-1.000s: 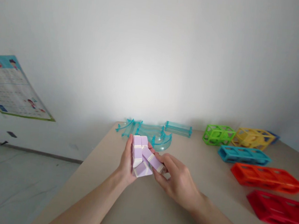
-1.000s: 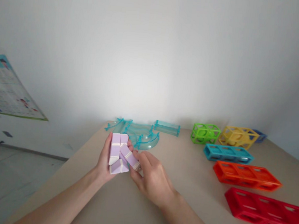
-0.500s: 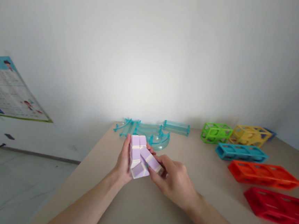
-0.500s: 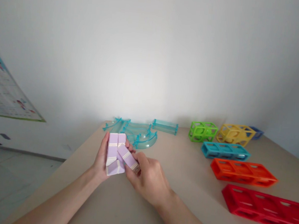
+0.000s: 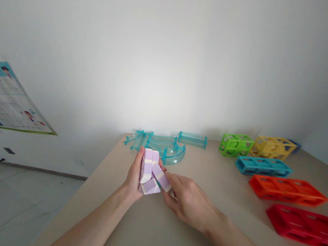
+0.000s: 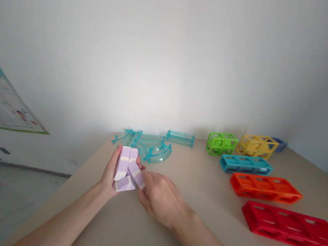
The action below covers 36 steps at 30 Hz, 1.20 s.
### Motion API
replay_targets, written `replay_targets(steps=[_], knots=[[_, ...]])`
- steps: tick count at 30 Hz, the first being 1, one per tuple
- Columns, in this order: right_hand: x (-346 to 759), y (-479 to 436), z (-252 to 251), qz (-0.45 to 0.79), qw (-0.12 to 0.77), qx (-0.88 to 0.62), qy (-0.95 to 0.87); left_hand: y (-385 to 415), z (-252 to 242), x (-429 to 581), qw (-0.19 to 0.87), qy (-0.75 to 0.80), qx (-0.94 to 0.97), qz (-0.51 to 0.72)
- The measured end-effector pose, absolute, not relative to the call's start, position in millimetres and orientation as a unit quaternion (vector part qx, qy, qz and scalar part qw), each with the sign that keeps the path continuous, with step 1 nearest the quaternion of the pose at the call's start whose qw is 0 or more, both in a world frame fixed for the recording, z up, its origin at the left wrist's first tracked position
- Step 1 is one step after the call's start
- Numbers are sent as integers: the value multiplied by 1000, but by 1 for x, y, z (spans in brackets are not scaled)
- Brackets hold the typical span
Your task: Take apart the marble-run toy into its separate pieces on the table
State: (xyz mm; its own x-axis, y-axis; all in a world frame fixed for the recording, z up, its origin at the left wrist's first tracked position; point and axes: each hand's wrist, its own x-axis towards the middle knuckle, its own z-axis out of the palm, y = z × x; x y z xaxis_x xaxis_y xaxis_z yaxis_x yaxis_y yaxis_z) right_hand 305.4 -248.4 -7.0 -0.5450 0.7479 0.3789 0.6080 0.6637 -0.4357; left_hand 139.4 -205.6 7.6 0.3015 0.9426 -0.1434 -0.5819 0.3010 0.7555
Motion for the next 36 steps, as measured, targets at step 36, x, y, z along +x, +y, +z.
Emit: replay_targets(steps=[36], knots=[[303,-255,-4,363,369,-310,-797,-209,2,142,802,149,349,462]])
